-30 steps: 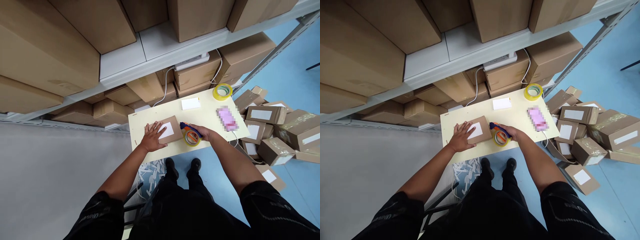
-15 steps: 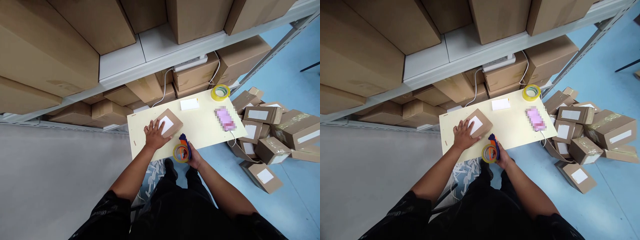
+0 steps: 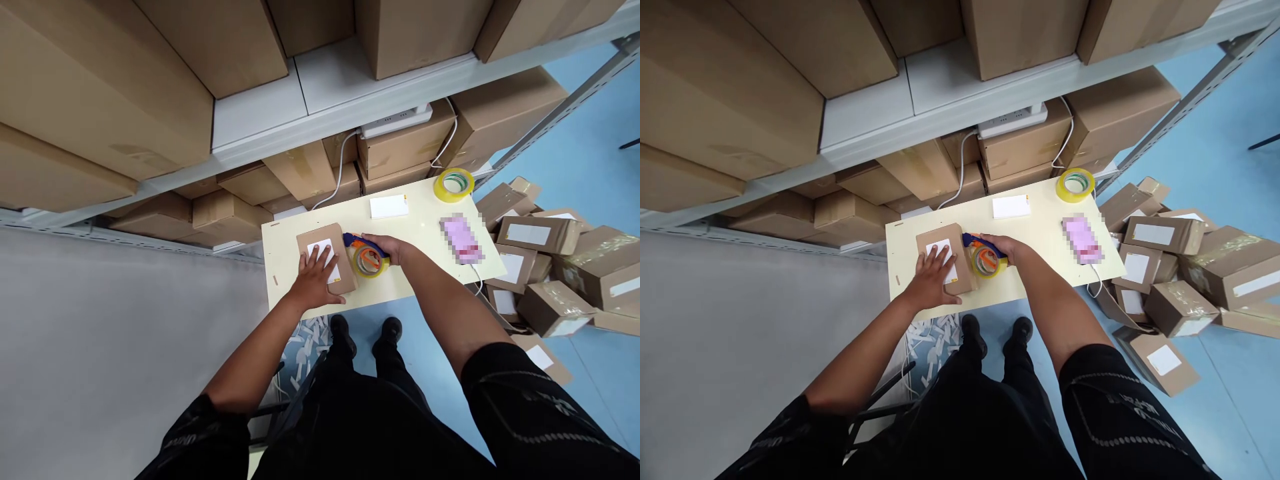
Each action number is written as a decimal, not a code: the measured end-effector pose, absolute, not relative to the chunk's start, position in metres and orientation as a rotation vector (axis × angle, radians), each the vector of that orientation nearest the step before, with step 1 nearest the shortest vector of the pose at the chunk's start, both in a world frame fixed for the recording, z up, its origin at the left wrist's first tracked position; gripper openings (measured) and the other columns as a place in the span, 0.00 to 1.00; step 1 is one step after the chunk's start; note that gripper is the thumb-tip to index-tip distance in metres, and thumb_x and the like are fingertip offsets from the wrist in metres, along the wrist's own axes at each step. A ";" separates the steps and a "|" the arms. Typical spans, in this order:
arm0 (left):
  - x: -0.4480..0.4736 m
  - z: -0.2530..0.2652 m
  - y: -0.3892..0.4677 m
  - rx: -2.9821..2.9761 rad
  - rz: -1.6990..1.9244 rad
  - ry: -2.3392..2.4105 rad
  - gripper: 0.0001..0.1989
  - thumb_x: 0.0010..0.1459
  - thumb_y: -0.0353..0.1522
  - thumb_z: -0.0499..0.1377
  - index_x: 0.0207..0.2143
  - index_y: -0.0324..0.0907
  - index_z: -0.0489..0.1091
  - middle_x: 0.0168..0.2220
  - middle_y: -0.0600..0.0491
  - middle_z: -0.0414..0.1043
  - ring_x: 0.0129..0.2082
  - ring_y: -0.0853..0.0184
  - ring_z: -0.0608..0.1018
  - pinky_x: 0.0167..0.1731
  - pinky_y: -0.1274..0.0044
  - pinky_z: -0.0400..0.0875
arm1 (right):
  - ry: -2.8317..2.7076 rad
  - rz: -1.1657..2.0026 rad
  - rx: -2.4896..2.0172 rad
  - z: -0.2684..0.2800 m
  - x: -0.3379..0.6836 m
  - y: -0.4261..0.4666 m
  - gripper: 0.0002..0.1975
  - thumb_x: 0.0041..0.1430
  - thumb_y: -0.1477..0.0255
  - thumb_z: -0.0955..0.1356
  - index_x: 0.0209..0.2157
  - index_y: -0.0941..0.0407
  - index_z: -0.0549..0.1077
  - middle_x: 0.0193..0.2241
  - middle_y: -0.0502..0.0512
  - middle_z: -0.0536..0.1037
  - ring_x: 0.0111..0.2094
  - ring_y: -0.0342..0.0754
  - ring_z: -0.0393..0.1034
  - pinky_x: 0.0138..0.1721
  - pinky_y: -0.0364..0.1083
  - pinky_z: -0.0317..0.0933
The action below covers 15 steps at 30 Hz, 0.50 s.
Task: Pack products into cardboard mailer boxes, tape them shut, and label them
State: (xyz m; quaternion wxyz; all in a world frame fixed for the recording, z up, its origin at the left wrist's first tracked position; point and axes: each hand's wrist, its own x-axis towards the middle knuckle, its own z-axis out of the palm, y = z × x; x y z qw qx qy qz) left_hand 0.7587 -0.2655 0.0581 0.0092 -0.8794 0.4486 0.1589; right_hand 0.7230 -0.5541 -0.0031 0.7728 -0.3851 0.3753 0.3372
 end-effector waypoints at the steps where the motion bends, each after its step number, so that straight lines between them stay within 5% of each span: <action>1: 0.759 0.054 -0.265 -2.725 0.510 1.457 0.65 0.43 0.63 0.67 0.75 0.45 0.46 0.76 0.42 0.39 0.74 0.39 0.40 0.69 0.49 0.32 | 0.831 0.754 -0.864 -0.004 0.726 -0.554 0.24 0.62 0.50 0.71 0.40 0.58 0.77 0.32 0.60 0.84 0.31 0.53 0.79 0.36 0.52 0.77; 15: 0.758 0.051 -0.282 -2.877 0.467 1.208 0.60 0.47 0.60 0.65 0.75 0.49 0.46 0.76 0.47 0.38 0.75 0.43 0.37 0.69 0.49 0.28 | 0.908 0.589 -0.734 -0.031 0.611 -0.526 0.24 0.64 0.51 0.70 0.44 0.58 0.78 0.39 0.60 0.85 0.36 0.50 0.79 0.41 0.48 0.75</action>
